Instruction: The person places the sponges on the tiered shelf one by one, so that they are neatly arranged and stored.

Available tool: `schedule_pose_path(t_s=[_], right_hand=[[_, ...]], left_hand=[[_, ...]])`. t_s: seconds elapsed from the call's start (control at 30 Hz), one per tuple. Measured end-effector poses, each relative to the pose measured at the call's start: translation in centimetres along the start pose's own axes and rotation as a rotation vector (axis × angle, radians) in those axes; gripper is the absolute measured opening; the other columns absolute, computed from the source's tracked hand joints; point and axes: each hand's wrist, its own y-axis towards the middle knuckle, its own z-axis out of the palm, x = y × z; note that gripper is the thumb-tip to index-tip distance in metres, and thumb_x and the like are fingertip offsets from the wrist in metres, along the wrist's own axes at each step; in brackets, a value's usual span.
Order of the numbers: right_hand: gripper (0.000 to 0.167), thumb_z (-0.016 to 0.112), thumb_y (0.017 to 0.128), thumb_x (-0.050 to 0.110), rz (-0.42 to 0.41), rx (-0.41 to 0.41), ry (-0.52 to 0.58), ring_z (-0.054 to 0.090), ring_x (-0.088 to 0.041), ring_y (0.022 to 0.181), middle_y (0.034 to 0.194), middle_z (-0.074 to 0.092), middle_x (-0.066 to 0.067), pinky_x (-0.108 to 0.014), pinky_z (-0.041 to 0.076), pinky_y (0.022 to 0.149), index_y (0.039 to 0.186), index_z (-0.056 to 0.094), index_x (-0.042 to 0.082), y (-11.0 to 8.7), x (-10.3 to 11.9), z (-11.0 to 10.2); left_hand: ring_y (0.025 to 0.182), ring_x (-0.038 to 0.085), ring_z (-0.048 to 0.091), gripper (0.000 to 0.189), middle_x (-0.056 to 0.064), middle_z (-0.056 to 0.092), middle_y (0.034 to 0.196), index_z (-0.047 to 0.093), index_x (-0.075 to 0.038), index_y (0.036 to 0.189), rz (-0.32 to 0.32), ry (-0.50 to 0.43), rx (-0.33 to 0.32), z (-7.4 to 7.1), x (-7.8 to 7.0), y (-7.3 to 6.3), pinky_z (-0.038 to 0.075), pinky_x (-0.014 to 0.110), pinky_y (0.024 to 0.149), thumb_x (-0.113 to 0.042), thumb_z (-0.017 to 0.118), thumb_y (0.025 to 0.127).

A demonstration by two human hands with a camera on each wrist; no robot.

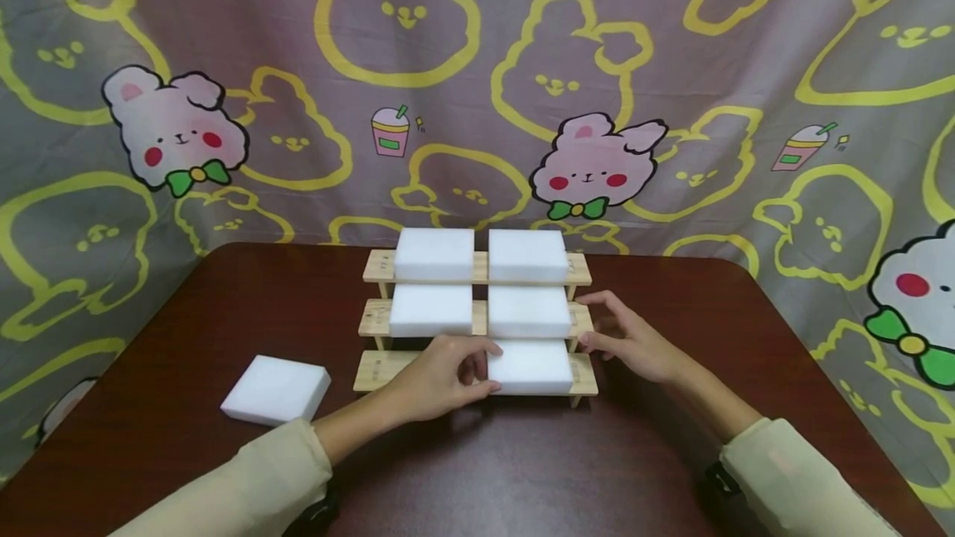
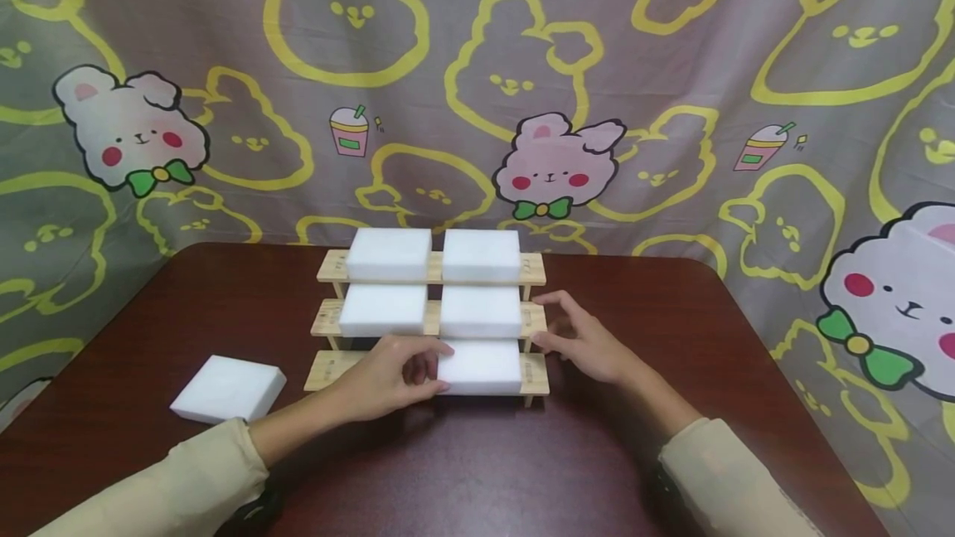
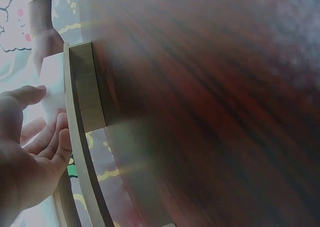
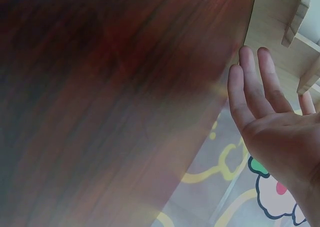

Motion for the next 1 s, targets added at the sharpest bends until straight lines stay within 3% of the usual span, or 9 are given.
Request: schedule_pose_path(t_s=[0.37, 0.6, 1.0], right_hand=[[0.053, 0.066, 0.102, 0.016, 0.0, -0.005, -0.008, 0.07, -0.028, 0.096, 0.107, 0.069, -0.017, -0.048, 0.055, 0.075, 0.147, 0.04, 0.007, 0.1, 0.0, 0.0], [0.053, 0.066, 0.102, 0.017, 0.004, -0.002, -0.013, 0.069, -0.029, 0.096, 0.107, 0.069, -0.018, -0.047, 0.055, 0.075, 0.147, 0.04, 0.007, 0.1, 0.0, -0.1], [0.053, 0.066, 0.102, 0.016, 0.005, 0.003, -0.002, 0.07, -0.028, 0.096, 0.106, 0.069, -0.017, -0.047, 0.055, 0.075, 0.147, 0.039, 0.006, 0.0, -0.1, -0.1]], left_hand=[[0.068, 0.006, 0.06, 0.029, -0.004, 0.066, 0.077, 0.07, 0.001, 0.115, -0.002, -0.007, 0.002, -0.1, 0.1, 0.1, 0.054, 0.021, 0.065, -0.01, 0.081, 0.09], [0.068, 0.008, 0.061, 0.029, 0.002, 0.067, 0.081, 0.07, -0.001, 0.113, 0.048, -0.032, -0.006, -0.5, 0.3, -0.4, 0.055, 0.021, 0.064, -0.011, 0.083, 0.088], [0.069, 0.005, 0.058, 0.029, -0.004, 0.067, 0.083, 0.07, -0.002, 0.115, 0.116, -0.022, 0.021, -3.4, -0.3, -1.9, 0.053, 0.022, 0.061, -0.008, 0.081, 0.089]])
